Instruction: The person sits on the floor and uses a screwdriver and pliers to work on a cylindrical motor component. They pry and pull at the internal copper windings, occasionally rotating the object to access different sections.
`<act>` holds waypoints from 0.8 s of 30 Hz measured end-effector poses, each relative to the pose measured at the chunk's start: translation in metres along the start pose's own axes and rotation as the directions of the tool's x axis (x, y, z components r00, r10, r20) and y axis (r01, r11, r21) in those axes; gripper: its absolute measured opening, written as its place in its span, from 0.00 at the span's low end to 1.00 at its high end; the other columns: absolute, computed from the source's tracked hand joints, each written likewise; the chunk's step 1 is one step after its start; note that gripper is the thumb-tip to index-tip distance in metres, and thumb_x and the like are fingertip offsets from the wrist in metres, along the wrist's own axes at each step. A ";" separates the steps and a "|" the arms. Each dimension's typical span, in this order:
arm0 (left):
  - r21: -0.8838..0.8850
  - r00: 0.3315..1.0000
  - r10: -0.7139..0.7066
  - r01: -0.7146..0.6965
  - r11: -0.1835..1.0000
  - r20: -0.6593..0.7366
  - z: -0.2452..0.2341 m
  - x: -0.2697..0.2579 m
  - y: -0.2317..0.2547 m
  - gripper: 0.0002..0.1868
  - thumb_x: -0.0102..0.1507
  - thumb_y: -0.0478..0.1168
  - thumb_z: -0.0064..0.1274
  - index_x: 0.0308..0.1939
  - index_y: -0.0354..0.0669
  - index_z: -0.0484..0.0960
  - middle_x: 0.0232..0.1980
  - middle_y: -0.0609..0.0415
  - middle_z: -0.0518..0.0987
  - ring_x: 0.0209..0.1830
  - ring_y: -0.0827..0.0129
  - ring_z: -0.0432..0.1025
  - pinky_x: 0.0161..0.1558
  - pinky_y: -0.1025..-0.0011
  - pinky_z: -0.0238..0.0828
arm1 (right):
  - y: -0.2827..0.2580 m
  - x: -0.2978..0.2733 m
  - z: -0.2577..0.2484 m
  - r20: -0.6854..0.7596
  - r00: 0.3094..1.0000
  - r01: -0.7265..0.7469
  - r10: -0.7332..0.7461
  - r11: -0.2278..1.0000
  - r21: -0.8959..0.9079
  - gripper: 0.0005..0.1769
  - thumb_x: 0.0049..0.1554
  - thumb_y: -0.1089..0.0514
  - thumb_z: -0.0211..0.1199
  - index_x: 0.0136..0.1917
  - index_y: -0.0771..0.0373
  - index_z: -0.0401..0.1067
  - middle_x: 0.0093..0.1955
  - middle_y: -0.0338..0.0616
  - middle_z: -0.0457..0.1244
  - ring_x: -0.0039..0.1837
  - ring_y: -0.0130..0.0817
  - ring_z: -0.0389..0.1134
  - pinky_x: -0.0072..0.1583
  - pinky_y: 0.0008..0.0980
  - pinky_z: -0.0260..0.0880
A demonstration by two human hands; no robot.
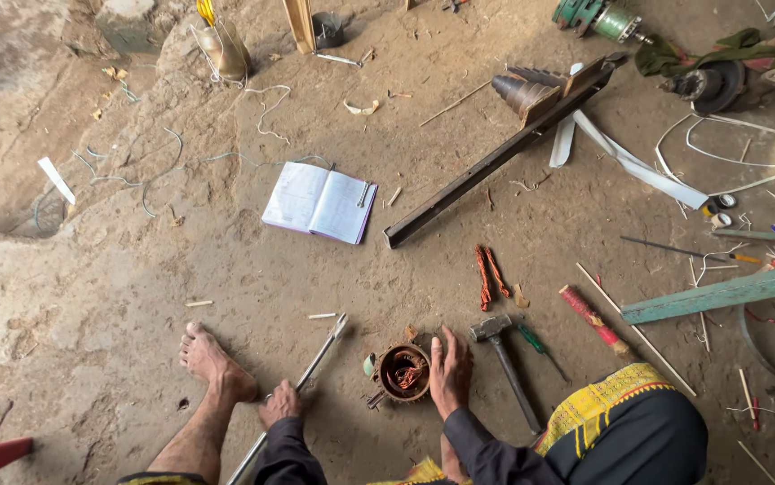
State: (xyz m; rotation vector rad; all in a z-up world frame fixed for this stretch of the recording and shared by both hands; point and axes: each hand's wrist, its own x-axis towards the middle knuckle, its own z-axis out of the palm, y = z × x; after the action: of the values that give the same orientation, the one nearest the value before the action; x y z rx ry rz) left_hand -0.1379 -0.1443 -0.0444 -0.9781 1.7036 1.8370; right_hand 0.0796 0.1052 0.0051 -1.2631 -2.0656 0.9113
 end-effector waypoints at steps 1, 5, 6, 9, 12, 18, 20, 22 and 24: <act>-0.037 1.000 -0.003 0.004 0.999 0.015 0.005 -0.004 0.003 0.18 0.69 0.47 0.49 0.60 0.44 0.78 0.48 0.56 0.68 0.37 0.69 0.54 0.32 0.69 0.55 | -0.012 -0.002 -0.007 -0.015 0.998 0.068 -0.068 0.998 0.000 0.33 0.67 0.35 0.41 0.73 0.59 0.64 0.73 0.56 0.58 0.74 0.54 0.57 0.72 0.52 0.57; -0.127 0.985 0.057 -0.036 0.991 0.165 0.063 -0.030 0.034 0.17 0.72 0.47 0.46 0.59 0.42 0.79 0.42 0.58 0.72 0.31 0.72 0.55 0.27 0.72 0.54 | -0.057 -0.012 -0.030 0.067 0.982 0.160 -0.176 0.968 0.195 0.38 0.66 0.31 0.39 0.76 0.59 0.60 0.79 0.55 0.54 0.80 0.51 0.54 0.76 0.52 0.53; -0.143 0.969 0.086 -0.053 0.988 0.232 0.088 -0.041 0.047 0.17 0.73 0.47 0.45 0.59 0.42 0.79 0.40 0.58 0.73 0.29 0.73 0.55 0.26 0.73 0.53 | -0.065 -0.016 -0.035 0.124 0.977 0.130 -0.172 0.948 0.289 0.40 0.66 0.29 0.38 0.77 0.60 0.59 0.80 0.54 0.54 0.81 0.49 0.54 0.77 0.52 0.52; -0.167 0.871 0.221 -0.162 0.973 0.438 0.163 -0.092 0.094 0.18 0.75 0.47 0.42 0.58 0.40 0.80 0.36 0.59 0.75 0.24 0.75 0.55 0.22 0.75 0.52 | -0.089 -0.020 -0.045 0.485 0.865 -0.118 -0.126 0.889 0.442 0.52 0.58 0.24 0.44 0.81 0.61 0.45 0.83 0.54 0.43 0.82 0.48 0.44 0.76 0.51 0.44; -0.209 0.410 0.565 -0.647 0.734 0.716 0.201 -0.162 0.110 0.12 0.72 0.41 0.41 0.55 0.38 0.72 0.33 0.59 0.74 0.25 0.75 0.67 0.27 0.73 0.69 | -0.095 -0.022 -0.056 0.719 0.640 -0.248 -0.271 0.813 0.527 0.51 0.58 0.24 0.48 0.80 0.60 0.52 0.79 0.54 0.54 0.79 0.44 0.55 0.76 0.47 0.54; -0.356 0.331 0.537 -0.473 0.806 0.776 0.238 -0.260 0.109 0.16 0.75 0.48 0.40 0.53 0.37 0.72 0.32 0.50 0.77 0.29 0.65 0.77 0.34 0.64 0.80 | -0.070 -0.006 -0.122 0.587 0.770 -0.241 -0.248 0.740 0.628 0.24 0.66 0.48 0.53 0.67 0.63 0.72 0.46 0.31 0.61 0.41 0.19 0.62 0.43 0.21 0.64; -0.295 0.340 0.465 -0.447 0.845 0.817 0.255 -0.253 0.099 0.17 0.74 0.50 0.40 0.53 0.39 0.72 0.34 0.51 0.79 0.30 0.64 0.78 0.35 0.64 0.81 | -0.065 -0.002 -0.148 0.569 0.815 -0.418 -0.113 0.565 0.711 0.22 0.65 0.52 0.55 0.67 0.65 0.72 0.31 0.29 0.54 0.32 0.17 0.52 0.33 0.19 0.50; -0.144 0.382 0.333 -0.445 0.884 0.862 0.277 -0.225 0.079 0.18 0.72 0.52 0.38 0.54 0.43 0.73 0.36 0.54 0.81 0.30 0.67 0.78 0.33 0.66 0.79 | -0.061 0.014 -0.181 0.591 0.803 -0.532 0.077 0.538 0.653 0.20 0.63 0.54 0.56 0.65 0.65 0.72 0.31 0.28 0.53 0.31 0.16 0.50 0.32 0.19 0.44; 0.119 0.467 0.293 -0.671 0.732 0.834 0.306 -0.183 0.047 0.21 0.73 0.55 0.39 0.54 0.45 0.79 0.39 0.53 0.84 0.34 0.65 0.78 0.35 0.65 0.78 | -0.060 0.053 -0.219 0.642 0.754 -0.619 0.142 0.484 0.619 0.19 0.62 0.55 0.58 0.63 0.66 0.75 0.31 0.26 0.52 0.30 0.14 0.46 0.30 0.19 0.41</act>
State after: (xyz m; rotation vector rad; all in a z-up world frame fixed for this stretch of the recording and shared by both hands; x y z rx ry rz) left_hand -0.1137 0.1752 0.1198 0.5750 1.7395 1.6452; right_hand 0.1881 0.1911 0.1931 -1.0032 -1.2596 2.3256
